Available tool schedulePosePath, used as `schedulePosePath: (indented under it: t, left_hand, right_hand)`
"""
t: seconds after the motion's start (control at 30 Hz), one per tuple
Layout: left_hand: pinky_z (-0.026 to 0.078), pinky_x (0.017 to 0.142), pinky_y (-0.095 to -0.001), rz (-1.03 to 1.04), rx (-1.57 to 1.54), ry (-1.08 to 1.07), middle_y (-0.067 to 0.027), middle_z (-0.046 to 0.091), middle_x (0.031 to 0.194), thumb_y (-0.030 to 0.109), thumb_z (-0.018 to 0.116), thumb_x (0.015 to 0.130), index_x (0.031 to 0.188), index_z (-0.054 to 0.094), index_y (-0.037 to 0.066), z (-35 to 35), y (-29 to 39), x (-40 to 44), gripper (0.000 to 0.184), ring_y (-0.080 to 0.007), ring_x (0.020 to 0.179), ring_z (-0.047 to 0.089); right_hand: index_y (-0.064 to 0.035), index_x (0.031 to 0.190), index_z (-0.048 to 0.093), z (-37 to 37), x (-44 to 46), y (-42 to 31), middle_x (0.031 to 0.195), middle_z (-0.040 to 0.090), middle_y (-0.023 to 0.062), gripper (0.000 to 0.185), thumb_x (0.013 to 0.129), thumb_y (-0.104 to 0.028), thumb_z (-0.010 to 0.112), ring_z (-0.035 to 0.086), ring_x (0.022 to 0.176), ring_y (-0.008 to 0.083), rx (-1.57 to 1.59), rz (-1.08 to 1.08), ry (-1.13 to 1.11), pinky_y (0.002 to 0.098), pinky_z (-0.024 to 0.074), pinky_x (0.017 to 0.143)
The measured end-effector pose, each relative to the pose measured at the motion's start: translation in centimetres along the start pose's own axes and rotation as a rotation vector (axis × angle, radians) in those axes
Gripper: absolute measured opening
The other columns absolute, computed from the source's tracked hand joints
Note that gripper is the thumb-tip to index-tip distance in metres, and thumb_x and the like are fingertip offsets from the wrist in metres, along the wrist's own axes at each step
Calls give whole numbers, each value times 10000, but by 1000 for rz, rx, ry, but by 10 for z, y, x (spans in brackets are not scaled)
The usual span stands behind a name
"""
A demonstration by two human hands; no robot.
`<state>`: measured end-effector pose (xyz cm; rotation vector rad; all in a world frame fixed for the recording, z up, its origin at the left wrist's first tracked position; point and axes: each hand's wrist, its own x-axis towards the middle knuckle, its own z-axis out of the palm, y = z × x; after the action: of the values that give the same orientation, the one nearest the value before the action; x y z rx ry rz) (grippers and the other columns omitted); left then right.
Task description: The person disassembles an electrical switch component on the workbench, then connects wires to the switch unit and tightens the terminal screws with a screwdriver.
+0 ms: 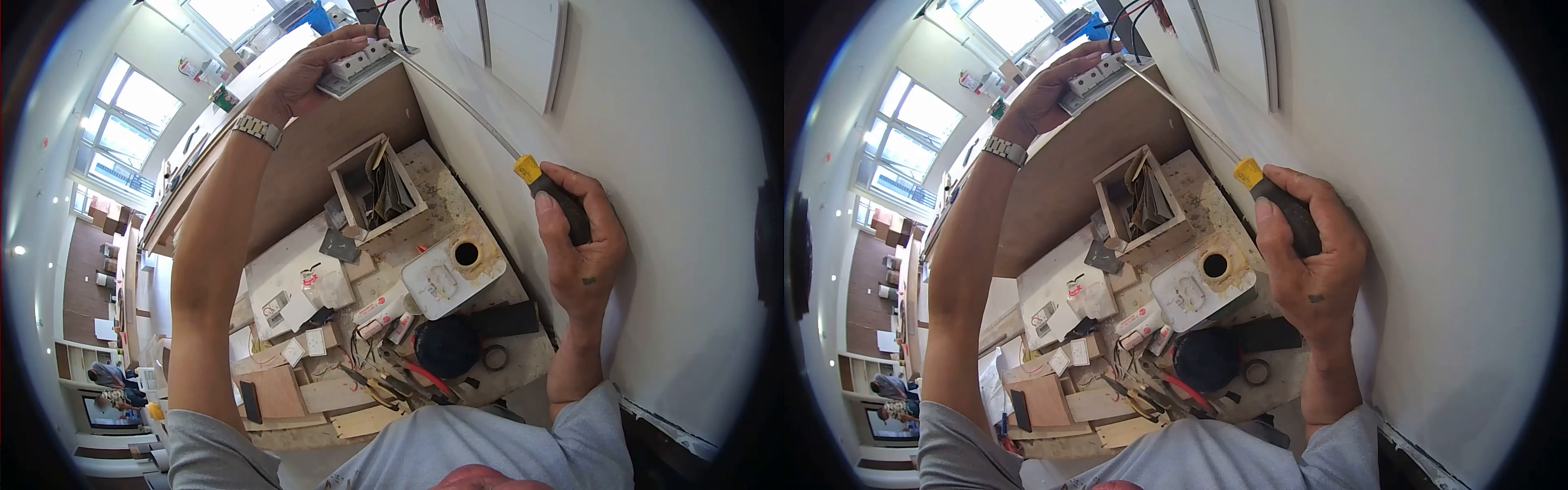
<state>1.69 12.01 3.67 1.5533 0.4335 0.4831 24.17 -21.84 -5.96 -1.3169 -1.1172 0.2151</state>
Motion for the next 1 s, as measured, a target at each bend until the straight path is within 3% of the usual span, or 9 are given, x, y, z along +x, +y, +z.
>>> schedulePosePath:
  t: [0.1,0.17,0.4,0.5,0.6,0.67,0.8,0.9,1.0]
  left_hand:
    - [594,1031,-276,-4,11,8,-76,701,1367,238,689,1046,1427,648,62,0,0,-1,422,-136,1189,714]
    - [598,1025,-275,-1,23,23,-75,702,1364,242,691,1046,1428,646,62,1,1,-1,425,-135,1185,715]
    - [612,1002,-275,-17,87,19,-67,704,1356,242,693,1042,1429,640,57,0,6,0,433,-138,1170,722]
    - [621,997,-281,-10,96,21,-69,697,1373,231,696,1038,1426,639,51,-2,6,1,431,-143,1169,725]
    - [624,1007,-295,-13,98,29,-76,688,1398,216,700,1034,1418,641,45,-10,8,2,424,-150,1184,721]
    - [624,1016,-304,-11,100,40,-79,684,1409,208,701,1033,1413,642,43,-16,9,3,419,-154,1194,717]
    - [621,1018,-300,-13,124,27,-81,678,1420,208,702,1032,1408,645,42,-18,8,4,415,-154,1205,712]
    - [621,1016,-294,-2,119,26,-81,677,1422,209,701,1033,1409,643,39,-19,7,4,417,-153,1207,711]
    - [621,1013,-291,1,124,19,-81,678,1419,207,696,1037,1416,639,39,-22,7,7,419,-150,1205,711]
  right_hand:
    - [22,1208,734,-2,2,2,985,736,123,280,934,-32,728,707,883,196,30,-3,5,330,569,836]
    - [9,1222,741,-6,8,8,1036,695,101,303,920,-15,723,662,856,188,-76,-239,-63,333,556,796]
    - [-17,1252,724,-14,14,-11,1154,583,101,413,851,84,732,563,835,197,-226,-461,-119,343,513,748]
    - [-22,1237,713,-19,19,-24,1097,601,111,469,802,149,750,587,847,229,-251,-451,-167,350,520,771]
    - [-23,1198,710,-14,23,-17,1100,642,128,383,842,98,782,643,898,265,-187,-464,-92,354,547,793]
    - [-18,1151,708,-9,23,-8,1138,679,151,263,905,-20,802,689,963,296,-336,-644,111,367,573,820]
    - [-17,1207,685,-6,22,-5,1201,685,159,308,934,-93,805,706,991,306,-339,-662,111,365,588,827]
    - [-11,1255,652,-4,19,-13,1171,686,150,340,951,-78,788,699,934,300,-236,-305,78,380,580,786]
    - [-14,1313,619,-11,27,-11,1190,673,162,375,976,-95,763,677,978,310,-334,-669,68,399,565,802]
